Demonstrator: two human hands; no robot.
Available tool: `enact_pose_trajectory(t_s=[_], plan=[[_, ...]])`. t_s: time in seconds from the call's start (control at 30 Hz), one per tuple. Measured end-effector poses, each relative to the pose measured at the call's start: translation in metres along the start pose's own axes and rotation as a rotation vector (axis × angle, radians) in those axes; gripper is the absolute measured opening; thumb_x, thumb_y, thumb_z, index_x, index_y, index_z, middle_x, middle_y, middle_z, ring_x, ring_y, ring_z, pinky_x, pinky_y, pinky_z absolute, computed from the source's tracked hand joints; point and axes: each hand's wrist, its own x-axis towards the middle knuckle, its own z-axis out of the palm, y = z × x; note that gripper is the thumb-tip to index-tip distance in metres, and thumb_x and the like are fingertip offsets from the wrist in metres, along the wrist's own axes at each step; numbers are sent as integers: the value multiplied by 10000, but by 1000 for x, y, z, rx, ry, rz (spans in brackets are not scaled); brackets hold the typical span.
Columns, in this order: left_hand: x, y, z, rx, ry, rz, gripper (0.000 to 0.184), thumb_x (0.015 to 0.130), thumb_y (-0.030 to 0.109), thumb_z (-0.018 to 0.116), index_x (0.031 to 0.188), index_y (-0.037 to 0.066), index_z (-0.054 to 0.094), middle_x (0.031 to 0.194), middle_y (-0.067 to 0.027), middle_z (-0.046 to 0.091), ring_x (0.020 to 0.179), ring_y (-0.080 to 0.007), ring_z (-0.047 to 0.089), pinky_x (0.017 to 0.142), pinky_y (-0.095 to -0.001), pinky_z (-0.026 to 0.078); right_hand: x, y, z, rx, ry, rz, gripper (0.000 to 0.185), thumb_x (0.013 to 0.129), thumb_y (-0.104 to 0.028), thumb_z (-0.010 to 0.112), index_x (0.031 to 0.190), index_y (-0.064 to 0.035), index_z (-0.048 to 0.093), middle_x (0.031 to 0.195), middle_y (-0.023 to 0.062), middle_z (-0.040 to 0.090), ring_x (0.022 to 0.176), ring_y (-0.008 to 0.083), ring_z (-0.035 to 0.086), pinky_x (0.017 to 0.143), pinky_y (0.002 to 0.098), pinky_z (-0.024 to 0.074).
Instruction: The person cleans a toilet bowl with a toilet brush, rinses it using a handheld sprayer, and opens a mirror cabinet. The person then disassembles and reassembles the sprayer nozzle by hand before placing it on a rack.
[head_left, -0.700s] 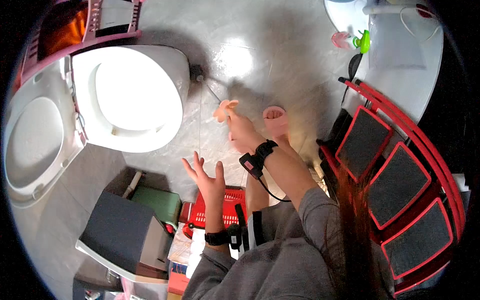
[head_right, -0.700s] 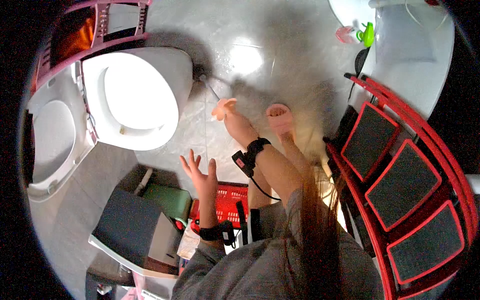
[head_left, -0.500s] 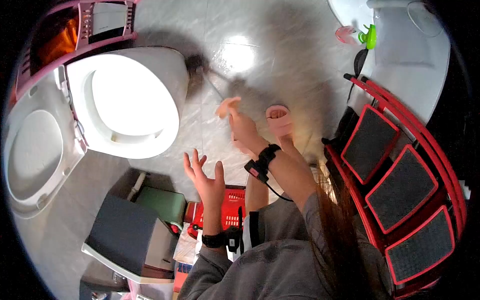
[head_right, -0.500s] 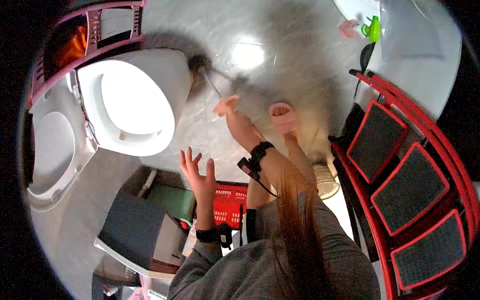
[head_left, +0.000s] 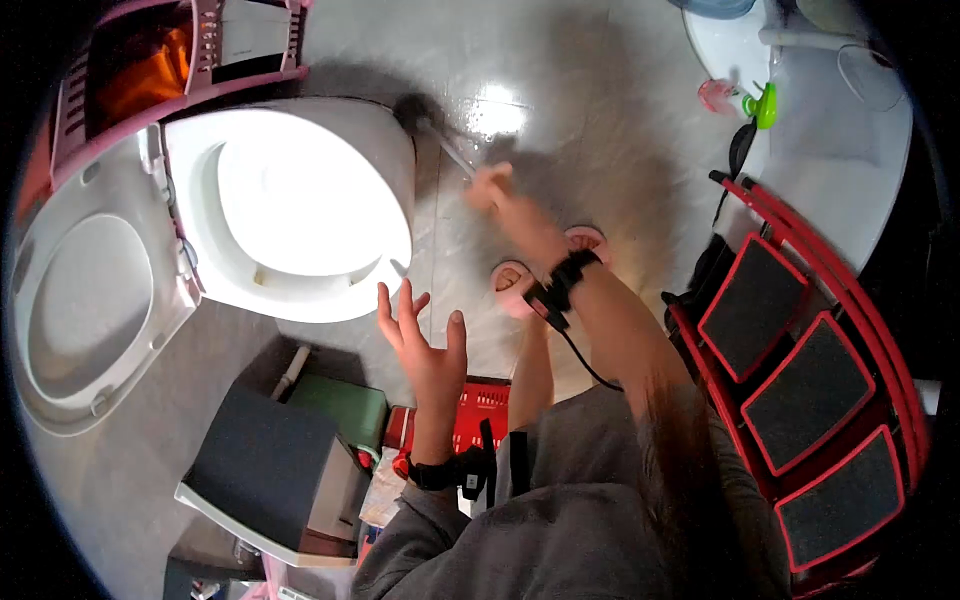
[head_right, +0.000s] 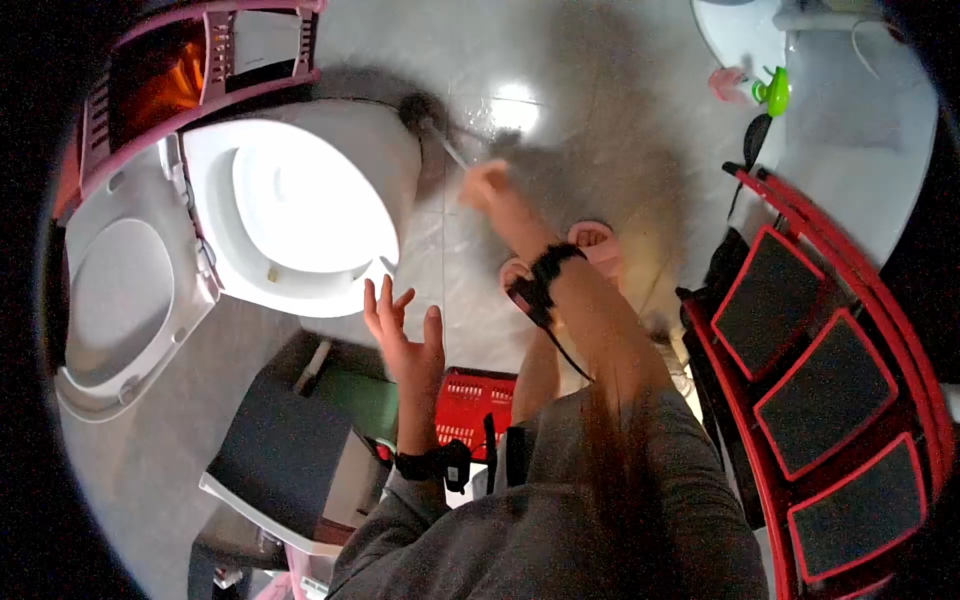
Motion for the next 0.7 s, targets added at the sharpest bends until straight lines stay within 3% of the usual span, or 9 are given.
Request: enact_pose_trajectory(t_s=[0.03,0.07,0.13,0.27,0.33,0.37,0.53,0.6,0.7], plan=[[2,0,-1,-10,-3,1,601,767,-2,562,1306,45,301,1359,-176,159,1040,-260,488,896,-365,398,-15,0,-4,-150,-49,76,199,880,-176,409,1009,-61,508,963,78,530,916,189,528,769,315,426],[3,2,-3,-16,3,2,601,767,-2,562,1306,45,301,1359,-176,159,1040,-260,488,896,-365,398,-27,0,-9,-464,-57,-84,257,906,-253,376,1052,-88,509,964,116,555,910,226,546,781,321,431],[4,3,-6,-4,5,21,594,774,7,561,1306,41,300,1358,-174,161,1031,-262,494,891,-369,401,-4,41,3,-610,5,-197,362,846,-134,414,1201,-153,343,740,226,566,674,400,554,571,468,429],[2,-8,-6,-7,49,23,587,781,15,563,1306,46,303,1358,-173,164,1029,-263,494,881,-371,407,62,19,30,-360,128,-379,356,855,-153,409,1202,-155,330,738,231,563,664,402,550,560,475,419],[-2,-11,-11,31,47,18,581,784,25,568,1304,48,310,1357,-172,165,1020,-256,496,867,-370,416,74,7,35,-497,72,-130,346,868,-170,405,1202,-144,319,732,235,555,654,407,546,548,474,413],[-5,-12,-15,29,48,19,581,784,25,568,1304,48,310,1357,-172,165,1020,-256,496,867,-370,416,38,-44,26,-557,-21,-71,375,876,-190,414,1232,-151,305,717,232,546,630,393,547,537,454,418],[-20,1,-35,-6,81,-15,587,782,39,580,1305,48,315,1357,-176,164,1003,-248,498,843,-353,426,-62,-73,11,-473,27,-129,462,837,-122,476,1278,-143,341,653,187,544,594,318,567,529,398,443],[-23,5,-41,-54,122,2,594,778,44,584,1307,49,313,1359,-179,160,1000,-247,500,835,-349,430,-98,-85,-3,-480,61,-206,418,850,-120,487,1253,-106,380,739,212,556,650,353,557,555,394,429],[-38,13,-51,-120,161,7,604,773,52,588,1309,50,310,1362,-188,151,993,-245,505,819,-343,438,-141,-86,-21,-565,89,-219,463,844,-102,467,1291,-147,354,689,168,549,636,297,566,561,366,433]])
